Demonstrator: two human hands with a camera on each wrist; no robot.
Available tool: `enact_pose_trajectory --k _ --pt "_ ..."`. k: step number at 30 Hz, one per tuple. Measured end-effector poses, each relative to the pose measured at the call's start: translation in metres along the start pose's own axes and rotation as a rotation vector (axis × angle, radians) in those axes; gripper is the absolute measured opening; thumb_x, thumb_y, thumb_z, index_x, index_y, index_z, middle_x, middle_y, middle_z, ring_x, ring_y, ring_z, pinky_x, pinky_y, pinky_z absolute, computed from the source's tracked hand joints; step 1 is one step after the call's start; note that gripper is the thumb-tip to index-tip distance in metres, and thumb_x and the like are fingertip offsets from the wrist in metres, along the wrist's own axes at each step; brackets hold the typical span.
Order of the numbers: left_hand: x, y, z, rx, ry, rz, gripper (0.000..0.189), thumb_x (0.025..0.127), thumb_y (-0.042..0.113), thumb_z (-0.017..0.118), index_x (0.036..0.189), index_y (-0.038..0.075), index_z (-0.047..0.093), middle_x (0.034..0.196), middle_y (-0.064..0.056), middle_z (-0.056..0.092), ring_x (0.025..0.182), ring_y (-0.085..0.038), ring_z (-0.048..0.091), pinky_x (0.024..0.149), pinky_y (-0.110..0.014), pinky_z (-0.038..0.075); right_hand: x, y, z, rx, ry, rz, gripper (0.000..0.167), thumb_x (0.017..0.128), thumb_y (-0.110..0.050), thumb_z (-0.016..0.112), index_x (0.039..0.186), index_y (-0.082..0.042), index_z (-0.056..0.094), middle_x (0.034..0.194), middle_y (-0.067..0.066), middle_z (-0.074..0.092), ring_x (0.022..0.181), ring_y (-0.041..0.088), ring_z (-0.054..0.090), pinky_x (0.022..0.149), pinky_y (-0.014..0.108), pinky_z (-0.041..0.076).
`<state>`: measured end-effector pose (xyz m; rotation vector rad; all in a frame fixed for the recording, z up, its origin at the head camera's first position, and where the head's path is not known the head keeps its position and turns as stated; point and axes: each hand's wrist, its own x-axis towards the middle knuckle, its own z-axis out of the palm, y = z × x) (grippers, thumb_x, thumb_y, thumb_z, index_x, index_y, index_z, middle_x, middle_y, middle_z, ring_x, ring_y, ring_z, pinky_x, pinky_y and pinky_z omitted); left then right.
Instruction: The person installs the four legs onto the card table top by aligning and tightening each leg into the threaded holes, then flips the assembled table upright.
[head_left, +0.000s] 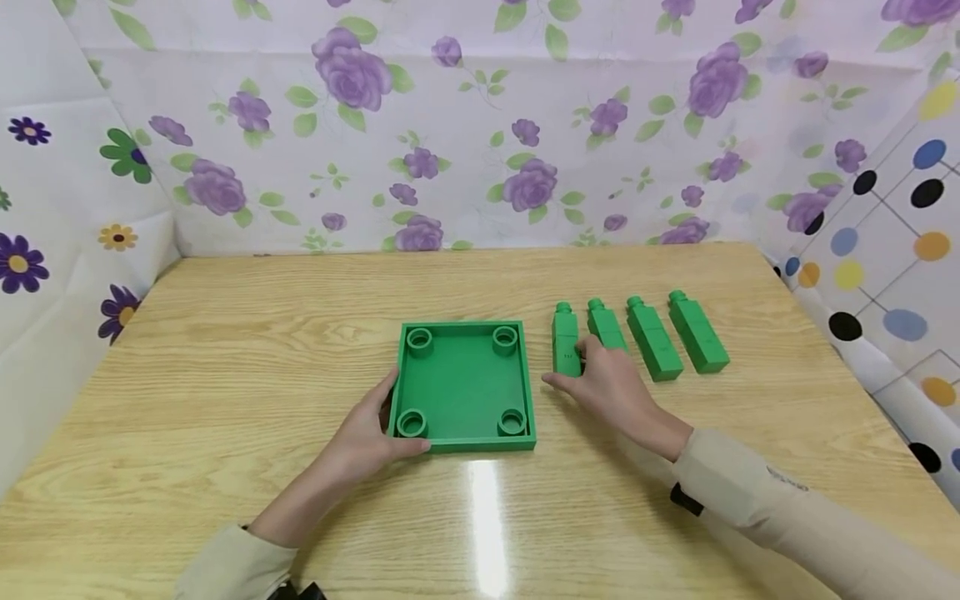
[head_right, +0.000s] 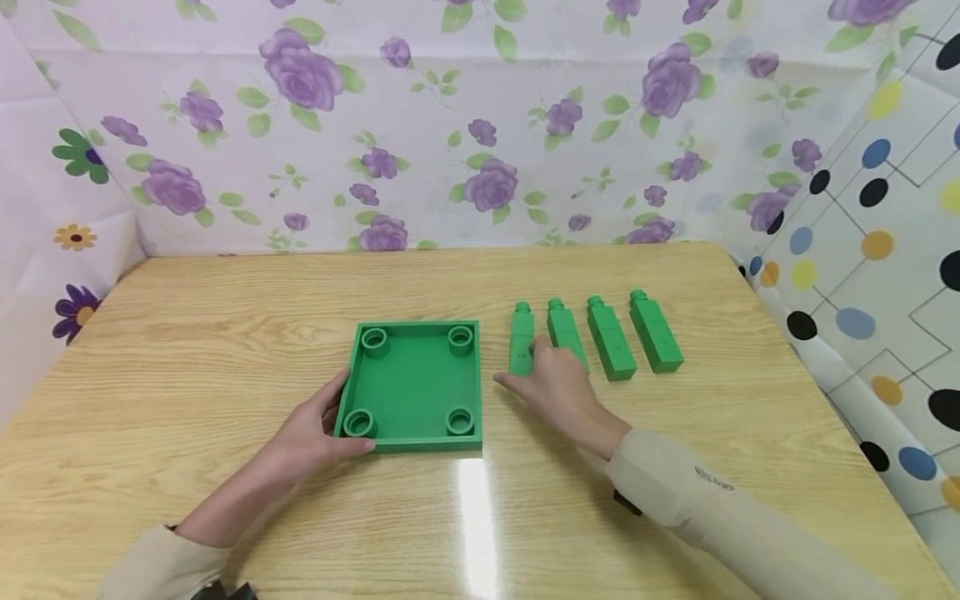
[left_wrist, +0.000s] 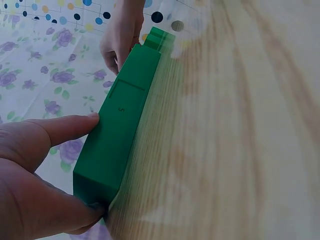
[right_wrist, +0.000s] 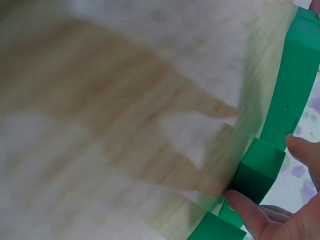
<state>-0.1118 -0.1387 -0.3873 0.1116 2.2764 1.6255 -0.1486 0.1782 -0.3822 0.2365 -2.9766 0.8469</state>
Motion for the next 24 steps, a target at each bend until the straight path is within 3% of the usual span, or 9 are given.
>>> enact_pose_trajectory --k 8,12,16,22,24 --pt "-0.002 0.002 -0.001 -0.009 -0.011 -0.005 0.11 0.076 0.006 0.081 0.156 0.006 0.006 0.152 -0.02 0.03 0.132 -0.034 0.039 0.103 -0.045 0.037 0.002 -0.004 0.0 -0.004 0.016 0.005 0.049 0.081 -0.012 0.076 0.117 0.016 0.056 0.061 0.01 0.059 0.046 0.012 0.046 0.044 0.026 0.039" --pt "-0.002 0.002 -0.001 -0.016 -0.006 -0.007 0.109 0.076 0.005 0.081 0.156 0.006 0.006 0.151 -0.02 0.032 0.132 -0.033 0.039 0.103 -0.045 0.037 0.003 -0.002 -0.003 0.023 -0.003 0.004 0.05 0.081 -0.008 0.073 0.122 0.015 0.056 0.089 0.025 0.068 0.059 0.015 0.057 0.059 0.033 0.052" --pt "-0.002 0.002 -0.001 -0.021 -0.003 -0.008 0.109 0.076 0.005 0.081 0.156 0.006 0.006 0.151 -0.02 0.031 0.133 -0.033 0.038 0.105 -0.045 0.035 0.005 0.001 -0.009 0.067 -0.04 0.042 0.054 0.081 -0.009 0.073 0.127 0.014 0.055 0.117 0.029 0.062 0.067 0.016 0.061 0.068 0.035 0.052" --pt "-0.002 0.001 -0.001 -0.028 0.002 -0.018 0.109 0.076 0.004 0.081 0.156 0.005 0.006 0.152 -0.02 0.03 0.134 -0.033 0.037 0.106 -0.046 0.033 0.005 0.0 -0.016 0.089 -0.034 0.044 0.053 0.08 -0.01 0.071 0.128 0.009 0.057 0.121 0.026 0.061 0.078 0.02 0.059 0.07 0.035 0.05" --pt "-0.002 0.001 -0.001 -0.029 0.005 -0.017 0.109 0.076 0.004 0.081 0.156 0.005 0.007 0.152 -0.02 0.029 0.134 -0.033 0.036 0.106 -0.046 0.033 0.003 -0.003 -0.02 0.1 -0.013 0.032 0.053 0.081 -0.01 0.07 0.129 0.007 0.058 0.114 0.025 0.065 0.076 0.021 0.059 0.068 0.035 0.049"
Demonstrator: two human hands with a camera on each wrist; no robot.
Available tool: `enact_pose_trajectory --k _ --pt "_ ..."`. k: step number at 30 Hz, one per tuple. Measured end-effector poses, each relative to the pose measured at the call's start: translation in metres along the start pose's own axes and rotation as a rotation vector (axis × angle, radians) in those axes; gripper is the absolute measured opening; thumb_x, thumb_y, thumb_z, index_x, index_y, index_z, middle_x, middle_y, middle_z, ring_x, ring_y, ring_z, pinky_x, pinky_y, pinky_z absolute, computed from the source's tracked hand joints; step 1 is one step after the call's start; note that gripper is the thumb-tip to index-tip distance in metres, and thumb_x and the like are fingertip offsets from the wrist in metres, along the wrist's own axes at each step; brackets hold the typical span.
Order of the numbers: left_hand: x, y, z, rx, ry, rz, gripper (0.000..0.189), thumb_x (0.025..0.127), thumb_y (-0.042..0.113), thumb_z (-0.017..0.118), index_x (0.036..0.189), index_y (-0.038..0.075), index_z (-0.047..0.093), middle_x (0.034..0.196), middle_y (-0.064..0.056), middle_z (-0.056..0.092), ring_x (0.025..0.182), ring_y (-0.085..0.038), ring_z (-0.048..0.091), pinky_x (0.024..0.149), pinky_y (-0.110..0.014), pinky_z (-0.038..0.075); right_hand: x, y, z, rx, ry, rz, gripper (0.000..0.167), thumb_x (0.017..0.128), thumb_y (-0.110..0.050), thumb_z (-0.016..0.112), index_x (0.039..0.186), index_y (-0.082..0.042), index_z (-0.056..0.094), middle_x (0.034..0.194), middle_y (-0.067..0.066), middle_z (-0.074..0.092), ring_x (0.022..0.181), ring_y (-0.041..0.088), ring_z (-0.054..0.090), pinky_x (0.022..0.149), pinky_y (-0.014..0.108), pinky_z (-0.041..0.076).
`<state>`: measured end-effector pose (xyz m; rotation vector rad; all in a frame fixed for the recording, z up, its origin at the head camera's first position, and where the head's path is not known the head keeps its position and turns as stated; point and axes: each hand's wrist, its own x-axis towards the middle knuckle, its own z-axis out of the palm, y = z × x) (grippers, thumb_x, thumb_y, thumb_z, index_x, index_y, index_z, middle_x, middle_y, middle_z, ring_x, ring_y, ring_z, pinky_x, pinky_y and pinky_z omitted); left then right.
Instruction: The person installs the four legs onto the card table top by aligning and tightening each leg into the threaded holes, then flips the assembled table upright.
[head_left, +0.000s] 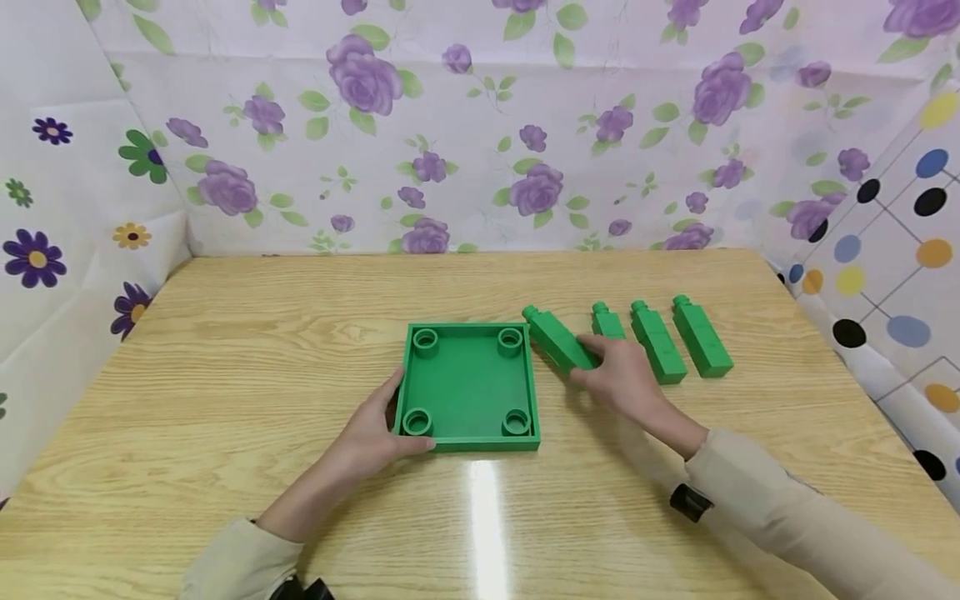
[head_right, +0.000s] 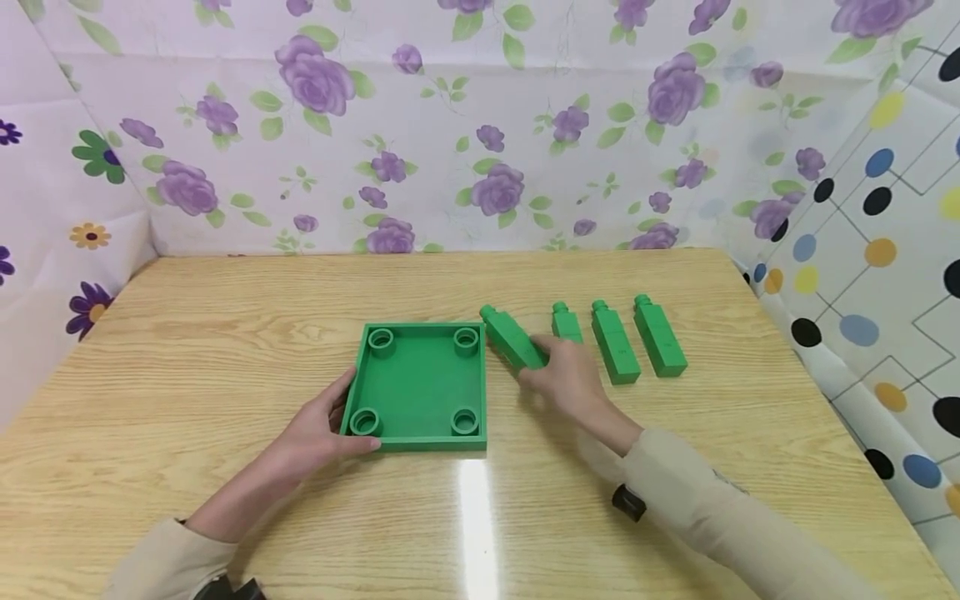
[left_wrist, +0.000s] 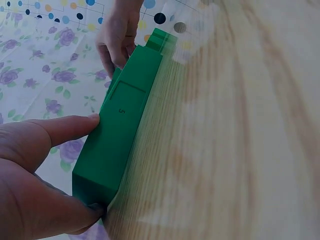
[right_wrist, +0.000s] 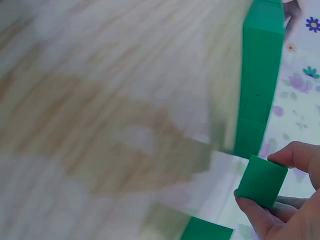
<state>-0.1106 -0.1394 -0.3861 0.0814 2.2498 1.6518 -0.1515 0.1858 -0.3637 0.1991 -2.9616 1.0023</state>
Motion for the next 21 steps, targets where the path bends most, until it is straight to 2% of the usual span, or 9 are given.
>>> enact_pose_trajectory --k 2,5,6,9,12,18,21 --pt "0.0 0.0 0.0 -0.002 0.003 0.002 0.109 0.076 0.004 0.081 0.156 0.005 0.007 0.152 -0.02 0.029 0.135 -0.033 0.036 0.106 -0.046 0.033 0.0 -0.003 -0.003 0.017 0.018 -0.005 0.052 0.082 -0.009 0.068 0.13 0.005 0.058 0.098 0.023 0.069 0.067 0.021 0.057 0.063 0.034 0.046" --pt "0.0 0.0 0.0 -0.011 0.001 0.009 0.109 0.075 0.003 0.081 0.155 0.005 0.008 0.152 -0.019 0.029 0.134 -0.033 0.036 0.106 -0.046 0.034 -0.001 -0.006 -0.009 0.042 0.051 -0.003 0.049 0.084 -0.009 0.067 0.13 0.002 0.059 0.085 0.019 0.069 0.061 0.021 0.055 0.06 0.033 0.043" --pt "0.0 0.0 0.0 -0.018 -0.002 0.012 0.109 0.075 0.003 0.081 0.156 0.005 0.008 0.152 -0.019 0.03 0.134 -0.033 0.037 0.106 -0.046 0.034 0.0 -0.007 -0.01 0.053 0.061 0.001 0.048 0.084 -0.009 0.067 0.13 0.001 0.06 0.086 0.019 0.068 0.063 0.022 0.056 0.06 0.033 0.043" --pt "0.0 -0.001 0.0 -0.027 -0.005 0.02 0.109 0.075 0.003 0.081 0.155 0.005 0.008 0.152 -0.019 0.03 0.135 -0.033 0.036 0.106 -0.045 0.034 0.0 -0.008 -0.016 0.135 0.081 0.013 0.046 0.086 -0.009 0.068 0.13 0.0 0.06 0.101 0.021 0.066 0.078 0.026 0.06 0.063 0.033 0.046" --pt "0.0 -0.001 0.0 -0.029 -0.004 0.017 0.109 0.075 0.003 0.081 0.156 0.006 0.008 0.153 -0.018 0.028 0.135 -0.033 0.035 0.106 -0.046 0.034 0.001 -0.007 -0.021 0.279 0.088 0.034 0.047 0.088 -0.01 0.069 0.133 -0.002 0.058 0.113 0.02 0.061 0.091 0.027 0.061 0.066 0.03 0.049" --pt "-0.001 -0.001 0.0 -0.021 0.002 -0.003 0.108 0.075 0.004 0.081 0.156 0.007 0.009 0.155 -0.018 0.024 0.137 -0.034 0.033 0.106 -0.047 0.034 0.005 -0.01 -0.03 0.587 0.129 0.028 0.048 0.09 -0.013 0.07 0.134 -0.002 0.055 0.111 0.005 0.06 0.095 0.015 0.058 0.073 0.021 0.049" --pt "-0.001 -0.001 0.0 -0.023 0.005 -0.007 0.108 0.075 0.003 0.081 0.156 0.007 0.009 0.155 -0.017 0.023 0.137 -0.034 0.032 0.106 -0.046 0.034 0.009 -0.014 -0.032 0.679 0.128 0.023 0.049 0.089 -0.018 0.072 0.133 -0.005 0.056 0.107 0.0 0.06 0.099 0.014 0.056 0.08 0.021 0.049"
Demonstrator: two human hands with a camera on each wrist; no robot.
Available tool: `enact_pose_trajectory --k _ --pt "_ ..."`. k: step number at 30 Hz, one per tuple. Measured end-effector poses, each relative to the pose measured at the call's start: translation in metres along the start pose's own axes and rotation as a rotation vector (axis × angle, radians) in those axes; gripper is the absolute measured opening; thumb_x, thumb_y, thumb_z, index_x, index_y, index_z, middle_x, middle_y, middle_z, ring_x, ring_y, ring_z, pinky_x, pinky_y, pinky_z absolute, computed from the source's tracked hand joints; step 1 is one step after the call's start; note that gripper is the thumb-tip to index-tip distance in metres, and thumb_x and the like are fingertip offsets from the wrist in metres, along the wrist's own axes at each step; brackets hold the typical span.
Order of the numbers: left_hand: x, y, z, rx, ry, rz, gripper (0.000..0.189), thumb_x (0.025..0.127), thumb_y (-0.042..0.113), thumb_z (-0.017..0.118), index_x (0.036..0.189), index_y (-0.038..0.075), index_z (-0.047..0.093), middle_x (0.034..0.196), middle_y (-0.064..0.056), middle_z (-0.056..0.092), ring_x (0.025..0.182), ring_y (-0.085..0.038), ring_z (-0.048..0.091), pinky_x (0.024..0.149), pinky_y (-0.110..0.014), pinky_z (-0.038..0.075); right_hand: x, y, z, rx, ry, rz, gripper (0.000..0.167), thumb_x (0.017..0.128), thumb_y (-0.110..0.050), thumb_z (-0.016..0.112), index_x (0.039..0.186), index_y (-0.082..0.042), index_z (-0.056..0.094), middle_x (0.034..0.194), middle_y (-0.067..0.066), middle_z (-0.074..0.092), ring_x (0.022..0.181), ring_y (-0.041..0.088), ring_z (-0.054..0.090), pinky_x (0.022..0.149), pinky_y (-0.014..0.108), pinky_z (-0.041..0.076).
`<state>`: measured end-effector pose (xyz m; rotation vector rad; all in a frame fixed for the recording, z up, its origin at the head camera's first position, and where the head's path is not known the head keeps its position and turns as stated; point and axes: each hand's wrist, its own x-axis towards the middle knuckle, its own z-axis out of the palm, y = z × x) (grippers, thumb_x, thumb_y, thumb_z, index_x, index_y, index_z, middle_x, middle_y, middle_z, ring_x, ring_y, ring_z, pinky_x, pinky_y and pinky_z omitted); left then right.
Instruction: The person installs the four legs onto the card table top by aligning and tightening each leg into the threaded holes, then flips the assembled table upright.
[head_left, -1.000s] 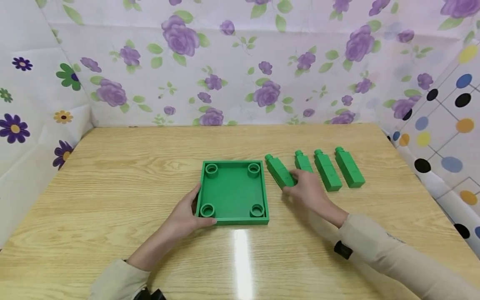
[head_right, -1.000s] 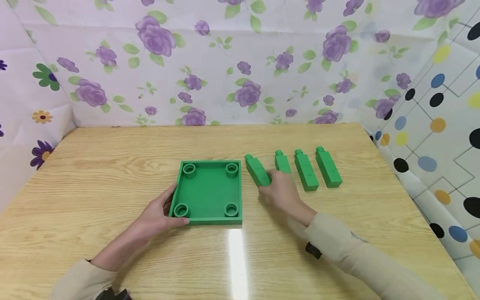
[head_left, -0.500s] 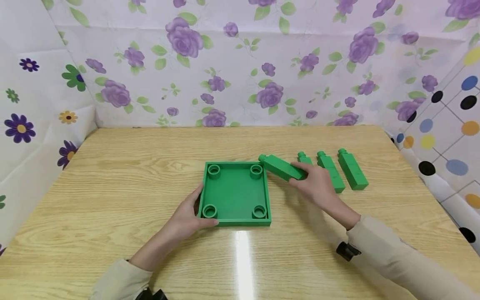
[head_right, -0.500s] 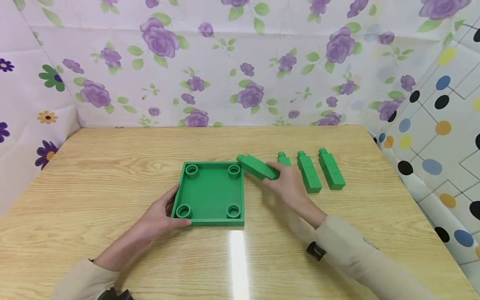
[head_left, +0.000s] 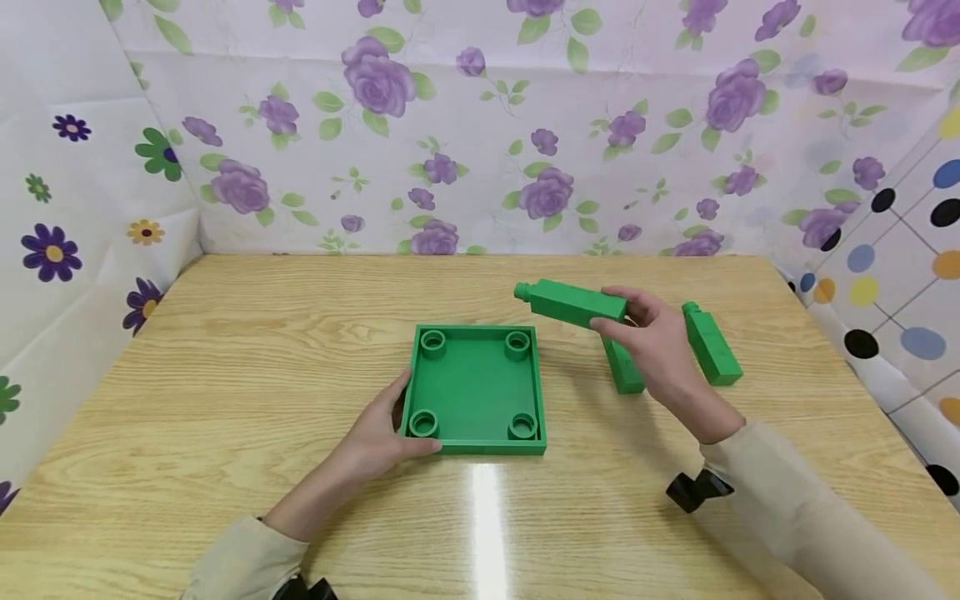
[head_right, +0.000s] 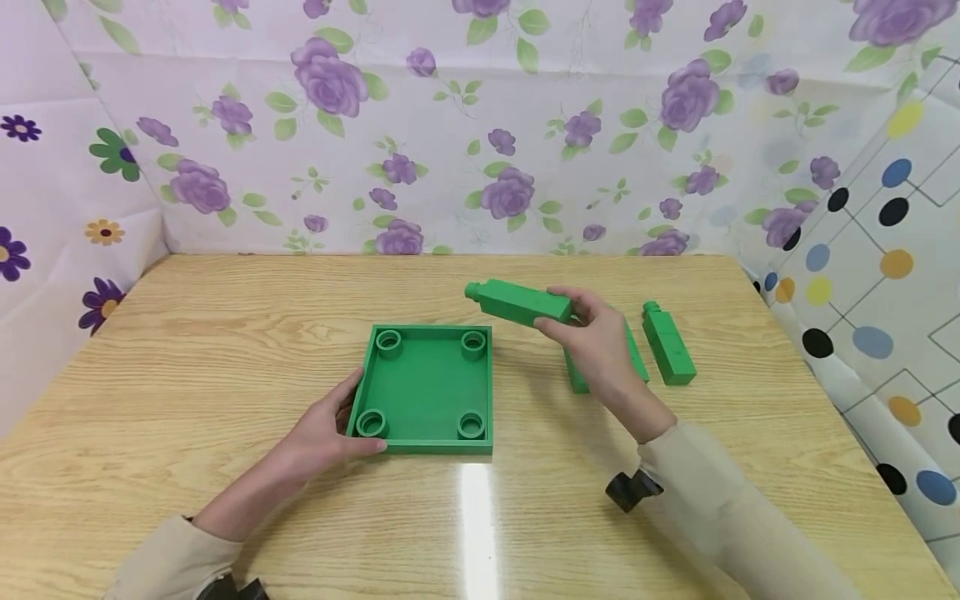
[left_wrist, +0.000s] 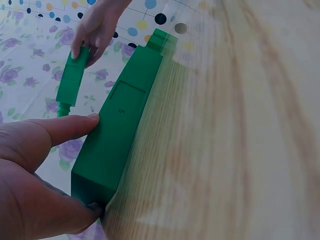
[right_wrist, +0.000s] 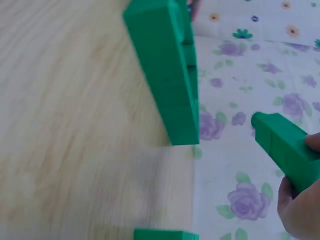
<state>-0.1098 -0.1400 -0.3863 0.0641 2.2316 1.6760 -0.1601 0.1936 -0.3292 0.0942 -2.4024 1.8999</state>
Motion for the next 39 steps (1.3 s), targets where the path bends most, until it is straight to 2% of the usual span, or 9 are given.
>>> enact_pose_trajectory --k 6,10,12,14,19,22,30,33,39 --pt "0.001 -0.001 0.0 -0.007 -0.002 0.013 0.108 0.075 0.002 0.081 0.156 0.007 0.009 0.155 -0.017 0.023 0.137 -0.034 0.032 0.105 -0.046 0.035 0.009 -0.003 0.012 0.185 0.002 0.01 0.044 0.086 -0.017 0.075 0.128 -0.013 0.06 0.109 -0.003 0.062 0.103 0.014 0.054 0.086 0.024 0.047" --pt "0.002 -0.002 0.0 -0.007 -0.006 0.025 0.108 0.075 0.002 0.08 0.156 0.007 0.009 0.155 -0.017 0.025 0.135 -0.034 0.035 0.104 -0.046 0.036 0.016 -0.004 0.026 0.272 0.051 -0.019 0.04 0.088 -0.011 0.072 0.126 -0.01 0.06 0.105 -0.004 0.061 0.104 0.01 0.052 0.09 0.024 0.046" --pt "0.002 -0.002 0.001 -0.008 -0.008 0.025 0.107 0.076 0.002 0.08 0.156 0.007 0.009 0.154 -0.017 0.025 0.135 -0.034 0.036 0.103 -0.045 0.037 0.02 -0.006 0.033 0.292 0.069 -0.035 0.04 0.09 -0.01 0.07 0.128 -0.007 0.059 0.113 -0.002 0.061 0.111 0.01 0.053 0.095 0.026 0.045" --pt "0.002 -0.003 0.0 -0.007 -0.006 0.02 0.107 0.076 0.002 0.08 0.156 0.007 0.009 0.154 -0.017 0.026 0.134 -0.034 0.037 0.102 -0.045 0.039 0.024 -0.009 0.041 0.327 0.078 -0.058 0.04 0.091 -0.009 0.069 0.129 -0.003 0.059 0.114 0.002 0.061 0.111 0.012 0.054 0.097 0.028 0.045" --pt "0.0 -0.003 -0.001 -0.016 -0.011 0.023 0.107 0.076 0.002 0.08 0.156 0.008 0.008 0.155 -0.017 0.023 0.136 -0.035 0.034 0.101 -0.045 0.04 0.034 -0.017 0.063 0.453 0.032 -0.151 0.038 0.09 -0.001 0.067 0.127 0.002 0.059 0.113 0.005 0.067 0.111 0.019 0.059 0.097 0.032 0.046" --pt "-0.001 -0.003 -0.001 -0.02 -0.016 0.035 0.107 0.077 0.003 0.08 0.156 0.008 0.008 0.155 -0.017 0.023 0.136 -0.035 0.034 0.101 -0.044 0.039 0.039 -0.023 0.073 0.499 -0.018 -0.179 0.036 0.089 0.003 0.067 0.124 0.002 0.061 0.113 0.006 0.067 0.108 0.021 0.06 0.097 0.035 0.046" --pt "-0.001 -0.004 -0.001 -0.042 -0.033 0.065 0.107 0.077 0.002 0.08 0.156 0.01 0.009 0.155 -0.016 0.025 0.135 -0.035 0.036 0.099 -0.042 0.041 0.048 -0.037 0.097 0.363 -0.15 -0.165 0.04 0.086 0.002 0.071 0.125 0.002 0.062 0.123 0.022 0.061 0.103 0.023 0.06 0.091 0.037 0.05" --pt "-0.001 -0.005 -0.001 -0.044 -0.037 0.069 0.106 0.077 0.002 0.079 0.156 0.01 0.009 0.155 -0.016 0.025 0.135 -0.035 0.036 0.099 -0.042 0.041 0.053 -0.041 0.104 0.302 -0.192 -0.154 0.04 0.086 0.0 0.071 0.125 0.001 0.063 0.121 0.019 0.062 0.104 0.024 0.06 0.09 0.036 0.05" --pt "-0.002 -0.004 -0.002 -0.043 -0.045 0.077 0.105 0.078 0.002 0.079 0.156 0.009 0.009 0.154 -0.017 0.026 0.134 -0.035 0.037 0.1 -0.043 0.041 0.063 -0.049 0.119 0.131 -0.287 -0.175 0.037 0.086 -0.008 0.074 0.122 -0.003 0.066 0.114 0.008 0.067 0.094 0.023 0.06 0.08 0.034 0.049"
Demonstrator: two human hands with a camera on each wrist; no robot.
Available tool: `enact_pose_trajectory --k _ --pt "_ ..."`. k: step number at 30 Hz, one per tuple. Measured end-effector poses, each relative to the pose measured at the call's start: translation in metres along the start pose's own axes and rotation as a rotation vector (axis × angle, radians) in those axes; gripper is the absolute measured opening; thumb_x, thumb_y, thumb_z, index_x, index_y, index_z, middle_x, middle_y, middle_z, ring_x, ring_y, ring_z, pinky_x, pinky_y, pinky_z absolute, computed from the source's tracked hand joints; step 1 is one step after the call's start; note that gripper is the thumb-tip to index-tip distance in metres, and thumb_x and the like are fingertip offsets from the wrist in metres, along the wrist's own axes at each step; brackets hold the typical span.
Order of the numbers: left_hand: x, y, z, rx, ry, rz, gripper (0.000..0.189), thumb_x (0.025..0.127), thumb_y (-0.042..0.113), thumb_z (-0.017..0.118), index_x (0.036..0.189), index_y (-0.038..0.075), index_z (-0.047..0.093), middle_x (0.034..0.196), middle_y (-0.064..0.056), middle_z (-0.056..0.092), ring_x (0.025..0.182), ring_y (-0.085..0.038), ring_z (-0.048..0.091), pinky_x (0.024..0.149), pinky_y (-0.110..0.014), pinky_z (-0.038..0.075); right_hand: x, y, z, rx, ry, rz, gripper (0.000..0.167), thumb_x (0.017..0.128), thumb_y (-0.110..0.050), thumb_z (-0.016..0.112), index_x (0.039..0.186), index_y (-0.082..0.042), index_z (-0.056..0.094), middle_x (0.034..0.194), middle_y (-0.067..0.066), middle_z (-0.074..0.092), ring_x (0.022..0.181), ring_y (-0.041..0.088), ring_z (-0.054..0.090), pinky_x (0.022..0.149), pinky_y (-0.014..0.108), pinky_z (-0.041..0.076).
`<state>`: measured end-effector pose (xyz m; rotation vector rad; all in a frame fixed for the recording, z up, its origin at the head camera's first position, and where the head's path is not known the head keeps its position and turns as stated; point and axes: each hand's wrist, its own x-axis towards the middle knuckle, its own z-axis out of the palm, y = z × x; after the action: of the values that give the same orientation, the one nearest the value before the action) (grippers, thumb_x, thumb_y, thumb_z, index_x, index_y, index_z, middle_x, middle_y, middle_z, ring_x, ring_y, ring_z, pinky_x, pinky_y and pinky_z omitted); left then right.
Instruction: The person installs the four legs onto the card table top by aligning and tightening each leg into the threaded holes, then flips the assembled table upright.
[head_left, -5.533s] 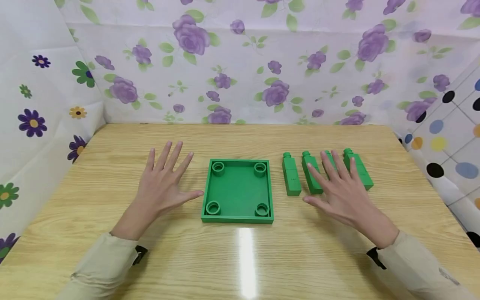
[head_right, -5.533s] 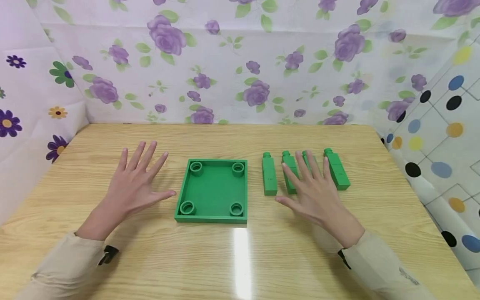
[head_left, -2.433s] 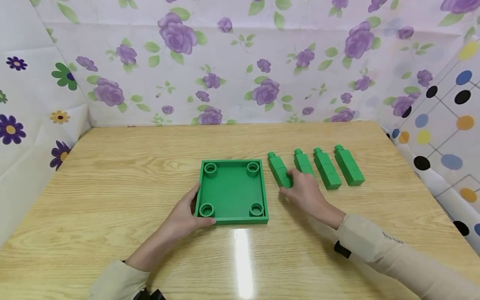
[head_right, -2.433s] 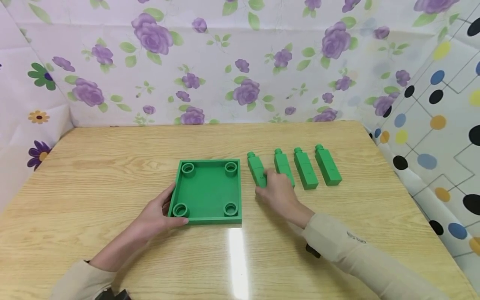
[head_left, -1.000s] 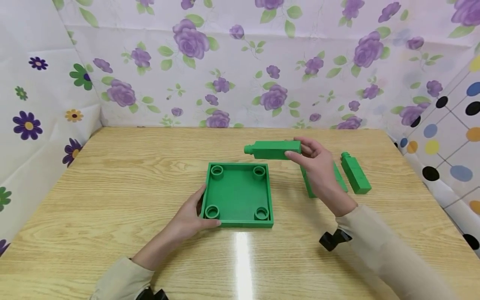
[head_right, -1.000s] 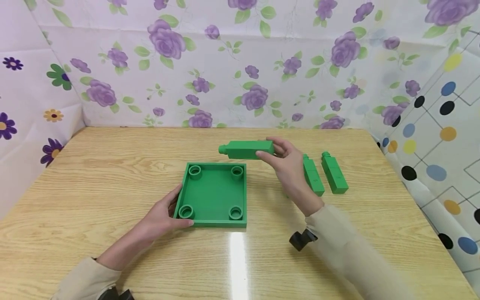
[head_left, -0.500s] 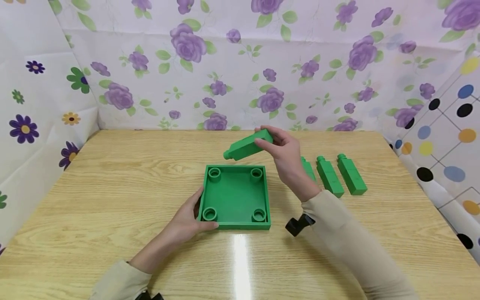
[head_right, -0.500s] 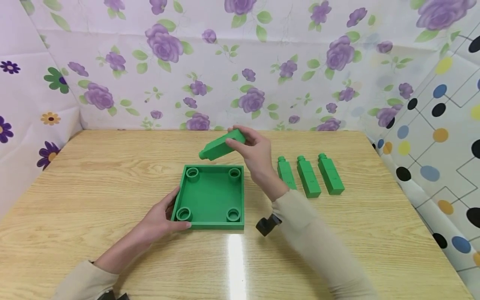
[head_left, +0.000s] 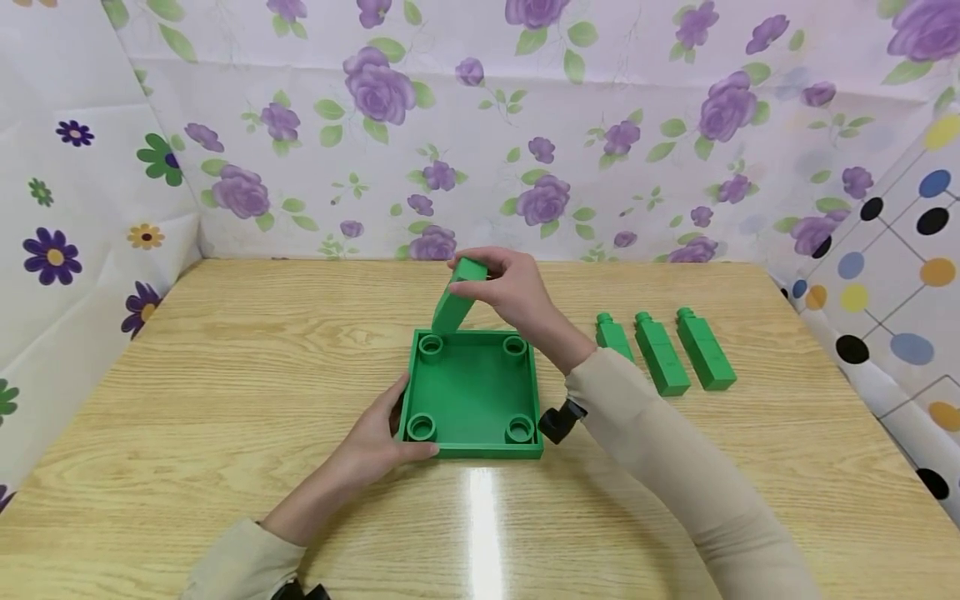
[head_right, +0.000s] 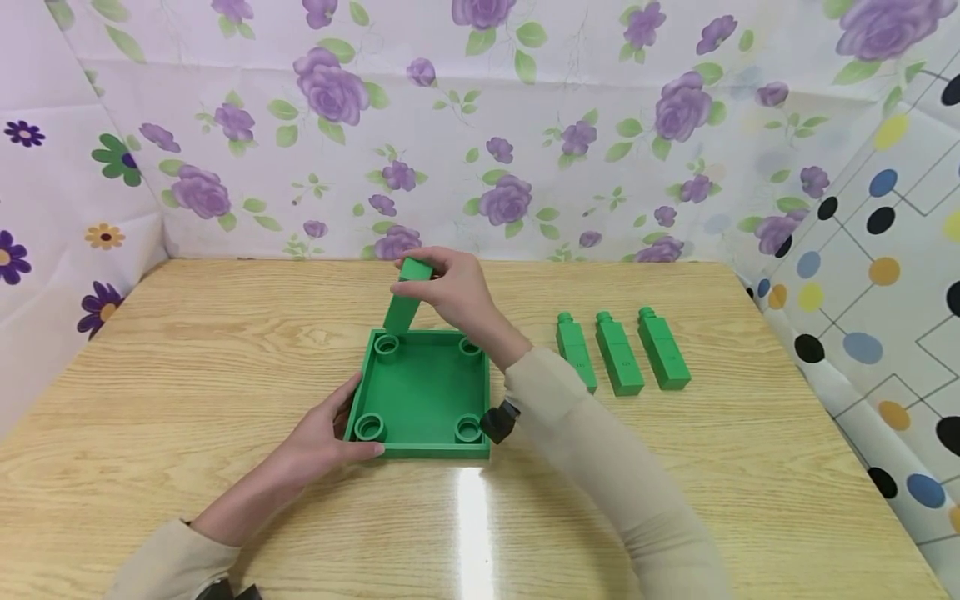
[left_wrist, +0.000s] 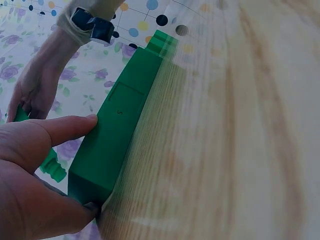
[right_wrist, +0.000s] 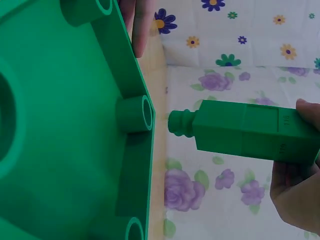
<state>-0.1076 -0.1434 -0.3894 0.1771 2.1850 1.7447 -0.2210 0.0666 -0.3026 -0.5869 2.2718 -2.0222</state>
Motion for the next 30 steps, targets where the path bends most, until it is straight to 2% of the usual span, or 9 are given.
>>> enact_pose_trajectory --k 8,15,20,24,27,30 --pt "0.0 0.0 -0.001 0.004 -0.006 0.019 0.103 0.079 0.001 0.078 0.156 0.01 0.01 0.154 -0.016 0.028 0.133 -0.033 0.039 0.101 -0.045 0.039 0.014 -0.002 0.02 -0.075 -0.138 0.036 0.038 0.085 -0.007 0.074 0.122 -0.002 0.065 0.114 0.008 0.066 0.101 0.019 0.062 0.086 0.03 0.051" --pt "0.0 -0.001 -0.001 -0.002 -0.003 0.019 0.103 0.079 0.002 0.078 0.156 0.01 0.01 0.154 -0.015 0.027 0.133 -0.033 0.039 0.1 -0.045 0.041 0.022 0.0 0.028 -0.229 -0.206 0.055 0.038 0.083 -0.008 0.077 0.119 -0.004 0.067 0.111 0.008 0.067 0.095 0.016 0.062 0.08 0.03 0.051" --pt "0.0 -0.001 -0.001 -0.009 -0.005 0.011 0.103 0.08 0.002 0.077 0.156 0.01 0.009 0.154 -0.015 0.027 0.133 -0.033 0.039 0.1 -0.045 0.042 0.025 0.004 0.03 -0.249 -0.243 0.053 0.037 0.084 -0.009 0.076 0.119 -0.003 0.066 0.113 0.012 0.066 0.097 0.017 0.062 0.082 0.028 0.05" --pt "0.0 -0.001 -0.001 -0.016 -0.007 0.009 0.103 0.08 0.002 0.078 0.156 0.01 0.009 0.153 -0.016 0.028 0.132 -0.032 0.04 0.099 -0.043 0.042 0.026 0.006 0.031 -0.288 -0.256 0.038 0.038 0.085 -0.012 0.076 0.122 -0.006 0.065 0.114 0.008 0.066 0.098 0.015 0.061 0.082 0.026 0.05" --pt "0.0 -0.002 -0.001 -0.014 -0.011 0.021 0.103 0.079 0.002 0.078 0.156 0.009 0.009 0.152 -0.016 0.03 0.13 -0.032 0.042 0.099 -0.043 0.043 0.027 0.007 0.031 -0.328 -0.283 0.018 0.039 0.088 -0.013 0.073 0.125 -0.007 0.064 0.112 0.004 0.065 0.093 0.015 0.06 0.078 0.027 0.048" --pt "0.0 -0.003 -0.002 -0.012 -0.02 0.041 0.103 0.079 0.002 0.078 0.156 0.01 0.01 0.151 -0.016 0.032 0.129 -0.032 0.043 0.099 -0.043 0.042 0.028 0.007 0.029 -0.314 -0.319 0.022 0.042 0.091 -0.008 0.065 0.132 -0.006 0.059 0.119 0.006 0.062 0.092 0.016 0.058 0.074 0.029 0.043"
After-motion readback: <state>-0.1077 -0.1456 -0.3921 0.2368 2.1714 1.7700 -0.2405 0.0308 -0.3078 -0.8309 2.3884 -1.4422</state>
